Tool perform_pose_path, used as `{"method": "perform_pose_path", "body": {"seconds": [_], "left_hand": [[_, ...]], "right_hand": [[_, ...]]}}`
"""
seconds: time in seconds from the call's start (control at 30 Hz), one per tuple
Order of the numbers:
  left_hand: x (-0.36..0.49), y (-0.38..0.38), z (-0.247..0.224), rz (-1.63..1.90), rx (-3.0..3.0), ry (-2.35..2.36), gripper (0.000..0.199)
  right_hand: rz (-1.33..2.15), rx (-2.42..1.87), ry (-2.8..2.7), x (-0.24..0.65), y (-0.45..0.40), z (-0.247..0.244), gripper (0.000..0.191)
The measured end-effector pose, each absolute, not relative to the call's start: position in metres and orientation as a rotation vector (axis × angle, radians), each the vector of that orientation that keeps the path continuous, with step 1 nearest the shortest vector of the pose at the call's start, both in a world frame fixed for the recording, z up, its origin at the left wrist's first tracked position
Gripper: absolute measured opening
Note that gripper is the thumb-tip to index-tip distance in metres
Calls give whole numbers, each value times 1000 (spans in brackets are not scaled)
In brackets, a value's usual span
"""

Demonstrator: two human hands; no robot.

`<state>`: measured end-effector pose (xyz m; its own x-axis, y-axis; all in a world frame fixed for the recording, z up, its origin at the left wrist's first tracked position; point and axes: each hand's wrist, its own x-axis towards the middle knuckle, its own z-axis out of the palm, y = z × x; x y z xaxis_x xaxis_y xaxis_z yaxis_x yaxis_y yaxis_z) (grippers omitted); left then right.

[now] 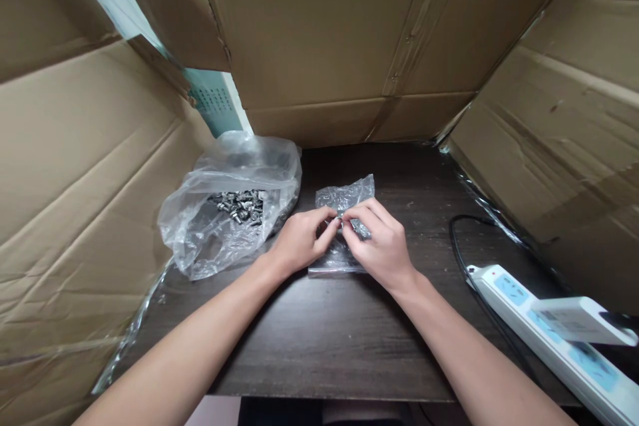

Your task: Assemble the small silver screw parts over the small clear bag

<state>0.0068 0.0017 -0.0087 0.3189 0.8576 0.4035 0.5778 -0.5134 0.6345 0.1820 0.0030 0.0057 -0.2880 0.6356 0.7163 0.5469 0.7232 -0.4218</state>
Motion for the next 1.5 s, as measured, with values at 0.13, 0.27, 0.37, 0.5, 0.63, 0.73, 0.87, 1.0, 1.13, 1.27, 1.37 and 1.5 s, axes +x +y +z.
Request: {"method": "perform_pose_path", "body": {"seconds": [0.13,0.27,0.37,0.5,0.63,0.73,0.87,1.0,1.13,1.27,1.37,1.5], "left_hand": [[6,1,-9,1023,2229,1268,18],[6,1,-10,1022,2241,1256,18],[7,2,-9,1067,2222,1284,17],[13,1,-5,1249,1952,1373,16],[15,0,-5,1337,1865,1353,13],[14,1,-8,1357,1941,1360,14],[12,5,-13,1392,2059,1397,13],[12,8,-16,1364,2091,1427,10],[14,8,-14,1332,1931,1435,12],[14,8,-13,1338,1843,1439,16],[13,9,-15,1307,1927,1440,17],[12,8,-16,1224,2091,1388,17]], "right_hand": [[132,-880,-2015,184,4,6,17],[224,-870,-2007,186,4,7,16],[282,-859,-1958,188,4,9,16],[234,-1013,-1895,192,6,7,19],[115,-1187,-2082,191,11,-1,18],[50,-1292,-2236,187,14,-4,23],[-19,-1387,-2355,183,14,-1,22],[-96,-1373,-2440,181,13,2,20],[-78,-1351,-2442,181,14,0,16],[-33,-1284,-2361,183,17,-3,11],[-4,-1262,-2203,186,18,0,8],[156,-1212,-1915,191,16,6,5]]}}
